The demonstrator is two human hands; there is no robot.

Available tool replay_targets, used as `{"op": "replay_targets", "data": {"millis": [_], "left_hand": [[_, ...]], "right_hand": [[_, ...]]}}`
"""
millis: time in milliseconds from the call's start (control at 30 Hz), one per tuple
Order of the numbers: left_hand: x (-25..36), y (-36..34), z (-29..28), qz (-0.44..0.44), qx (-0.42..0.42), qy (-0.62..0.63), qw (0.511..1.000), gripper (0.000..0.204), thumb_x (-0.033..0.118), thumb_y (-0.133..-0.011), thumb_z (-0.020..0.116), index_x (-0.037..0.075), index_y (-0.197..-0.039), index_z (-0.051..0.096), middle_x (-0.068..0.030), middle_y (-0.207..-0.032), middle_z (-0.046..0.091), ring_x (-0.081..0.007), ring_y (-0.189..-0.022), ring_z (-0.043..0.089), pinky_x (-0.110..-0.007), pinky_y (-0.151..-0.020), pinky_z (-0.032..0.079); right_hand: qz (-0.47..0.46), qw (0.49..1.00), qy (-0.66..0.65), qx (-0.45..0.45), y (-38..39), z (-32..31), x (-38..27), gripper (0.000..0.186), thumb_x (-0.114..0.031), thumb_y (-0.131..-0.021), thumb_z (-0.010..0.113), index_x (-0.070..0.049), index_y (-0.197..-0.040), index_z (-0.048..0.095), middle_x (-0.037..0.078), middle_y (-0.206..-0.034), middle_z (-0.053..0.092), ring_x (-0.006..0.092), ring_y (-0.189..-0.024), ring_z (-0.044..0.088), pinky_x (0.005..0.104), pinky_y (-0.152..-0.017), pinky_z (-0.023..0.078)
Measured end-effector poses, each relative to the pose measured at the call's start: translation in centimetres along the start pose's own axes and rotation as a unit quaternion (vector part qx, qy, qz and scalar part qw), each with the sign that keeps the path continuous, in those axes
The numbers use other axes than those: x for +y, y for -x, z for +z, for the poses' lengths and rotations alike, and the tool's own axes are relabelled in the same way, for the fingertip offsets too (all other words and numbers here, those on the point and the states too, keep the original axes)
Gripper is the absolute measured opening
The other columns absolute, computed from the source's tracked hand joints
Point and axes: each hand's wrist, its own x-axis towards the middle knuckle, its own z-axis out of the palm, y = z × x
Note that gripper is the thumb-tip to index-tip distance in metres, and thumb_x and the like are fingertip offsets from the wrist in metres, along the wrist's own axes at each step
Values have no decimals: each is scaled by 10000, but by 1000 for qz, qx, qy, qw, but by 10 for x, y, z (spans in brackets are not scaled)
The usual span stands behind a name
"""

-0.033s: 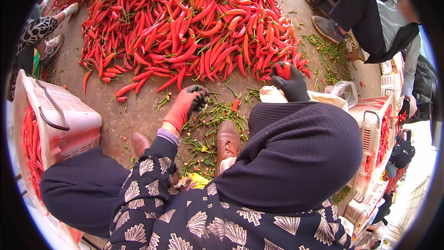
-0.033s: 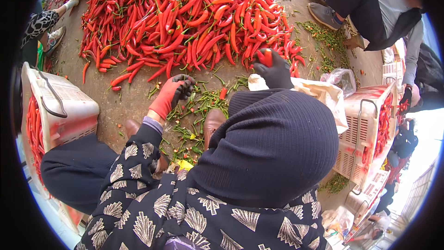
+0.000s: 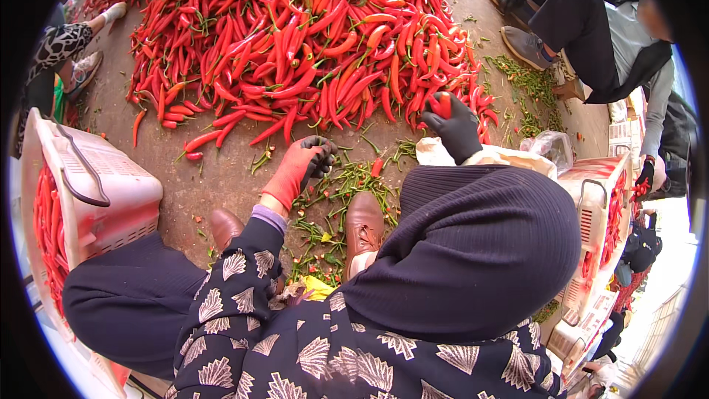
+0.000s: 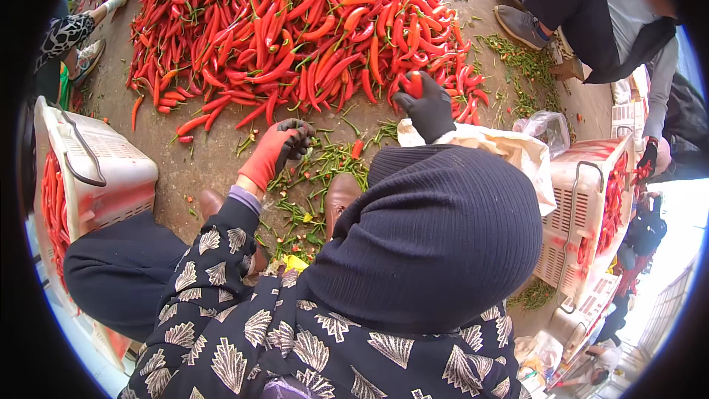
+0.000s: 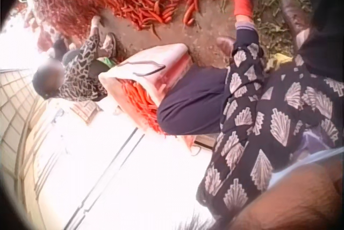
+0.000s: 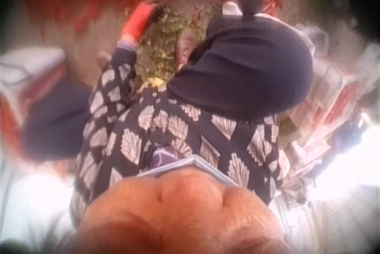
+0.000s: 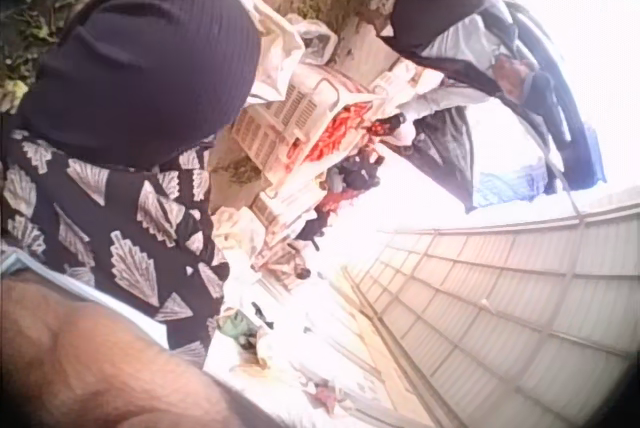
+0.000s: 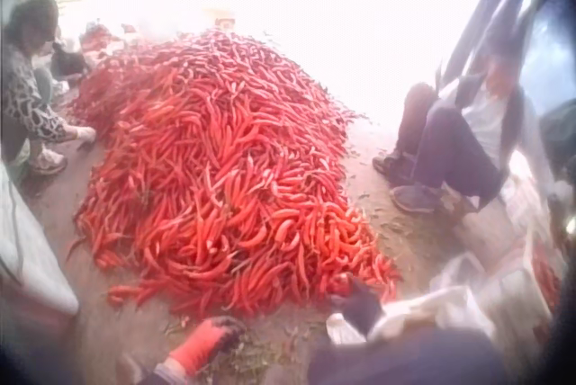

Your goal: The person sits on the ground and removes stems from red chili peppers one by one. They place the de-stemmed peppers into a white basket and discard the stems on the floor.

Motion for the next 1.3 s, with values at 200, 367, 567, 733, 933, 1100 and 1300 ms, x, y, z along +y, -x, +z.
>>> {"op": "replay_targets", "data": {"millis": [200,367,567,733,933,1100,1300], "left_hand": [[-14,-2,0,-43,-3,0,999,137,176,-911,580,49,-959,598,-35,-794,617,-123,-635,584,-235,-557,467],[-10,0,9,-44,-4,30,999,91,117,-881,563,49,-938,583,-40,-805,612,-115,-628,573,-234,-558,463],[3,-8,28,53,-25,118,991,121,88,-888,630,57,-1001,598,8,-782,585,-76,-597,523,-205,-510,411],[-5,-4,29,88,51,32,994,108,133,-902,652,85,-980,593,21,-790,612,-51,-563,499,-199,-480,376],[0,2,34,84,51,94,991,100,158,-906,656,93,-949,593,17,-762,610,-53,-547,493,-201,-473,378],[6,1,40,50,-11,244,968,94,153,-917,633,69,-905,592,-2,-719,569,-65,-560,503,-190,-462,367],[9,-8,9,27,-33,302,952,92,174,-941,559,84,-924,549,19,-647,465,-84,-520,432,-201,-417,299]], "right_hand": [[103,983,148,37,-70,97,0,675,-462,-723,769,-81,-1235,547,216,-1114,650,398,-1051,610,461,-881,478],[120,987,62,85,-59,106,3,610,-350,-715,766,-36,-1207,591,240,-1139,639,400,-1060,605,438,-901,476],[-62,989,131,-33,28,93,-37,362,-280,-755,715,-139,-1076,623,167,-911,662,360,-855,645,427,-736,506],[-177,933,278,-141,59,99,-76,171,-191,-831,633,-105,-976,602,145,-842,642,353,-790,631,454,-664,477],[-148,918,270,-250,57,91,-78,231,-201,-821,652,-105,-1027,611,146,-869,655,350,-824,639,440,-698,490],[66,951,-143,-267,63,103,-63,221,-197,-791,673,-124,-999,653,111,-886,662,340,-867,637,423,-752,501],[-82,982,169,-36,24,111,-13,302,-181,-698,753,-132,-988,683,136,-962,660,328,-897,636,425,-788,499]]}}
